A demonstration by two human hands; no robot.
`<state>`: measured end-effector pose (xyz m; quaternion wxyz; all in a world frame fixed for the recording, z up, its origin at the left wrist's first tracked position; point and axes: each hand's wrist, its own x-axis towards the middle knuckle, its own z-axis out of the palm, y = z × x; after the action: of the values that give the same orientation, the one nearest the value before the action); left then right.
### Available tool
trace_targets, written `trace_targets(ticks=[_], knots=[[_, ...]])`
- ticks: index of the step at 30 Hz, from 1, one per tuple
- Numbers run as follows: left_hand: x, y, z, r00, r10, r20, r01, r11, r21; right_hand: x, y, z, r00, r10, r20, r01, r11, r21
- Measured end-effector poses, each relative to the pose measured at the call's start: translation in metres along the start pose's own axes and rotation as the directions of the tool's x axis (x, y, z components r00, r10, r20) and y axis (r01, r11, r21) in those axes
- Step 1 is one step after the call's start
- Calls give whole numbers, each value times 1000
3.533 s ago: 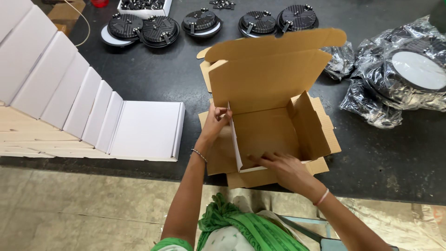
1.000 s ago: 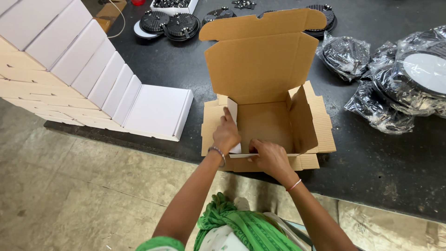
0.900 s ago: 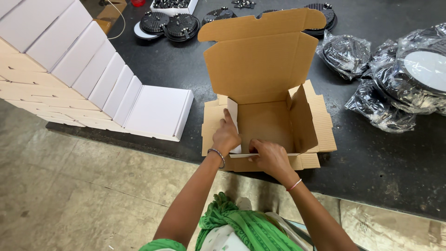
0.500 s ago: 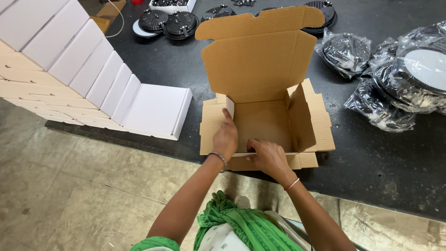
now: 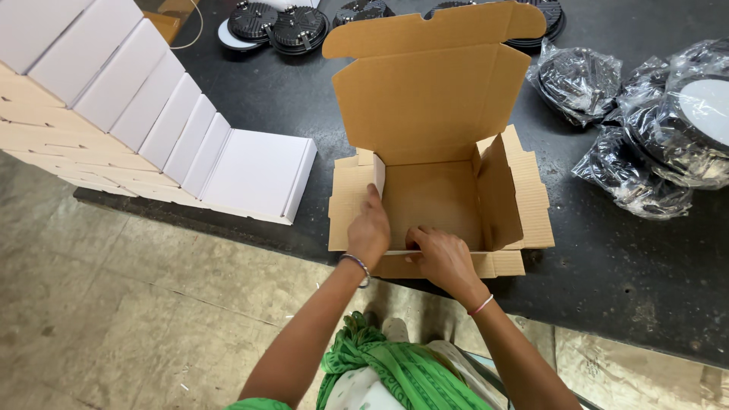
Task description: The person assembles flat cardboard boxes, places a plastic-wrapped circular item inside each, closes the boxes, and stacks them on a pile. The process is repeated multiple times in a consistent sequence.
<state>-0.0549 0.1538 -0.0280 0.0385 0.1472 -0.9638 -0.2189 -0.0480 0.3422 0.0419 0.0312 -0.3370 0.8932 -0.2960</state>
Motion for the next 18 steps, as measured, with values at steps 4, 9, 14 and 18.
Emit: trace_targets(ticks=[4,9,14,18], knots=[[-3,-2,12,996,59,-67,-55,997,60,0,1,0,1000,-2,-1,2,1000,-14],[45,-6,15,995,-43,-88,46,998,37,1,-1,-1,999,-39,-4,39,999,-10],[84,5,24,963,23,-267,-17,1000,26,5,-12,0,996,24,-83,-29,998,-51],[85,8,26,971,-12,-239,23,999,42,4,-13,-6,999,35,1,-35,999,20]])
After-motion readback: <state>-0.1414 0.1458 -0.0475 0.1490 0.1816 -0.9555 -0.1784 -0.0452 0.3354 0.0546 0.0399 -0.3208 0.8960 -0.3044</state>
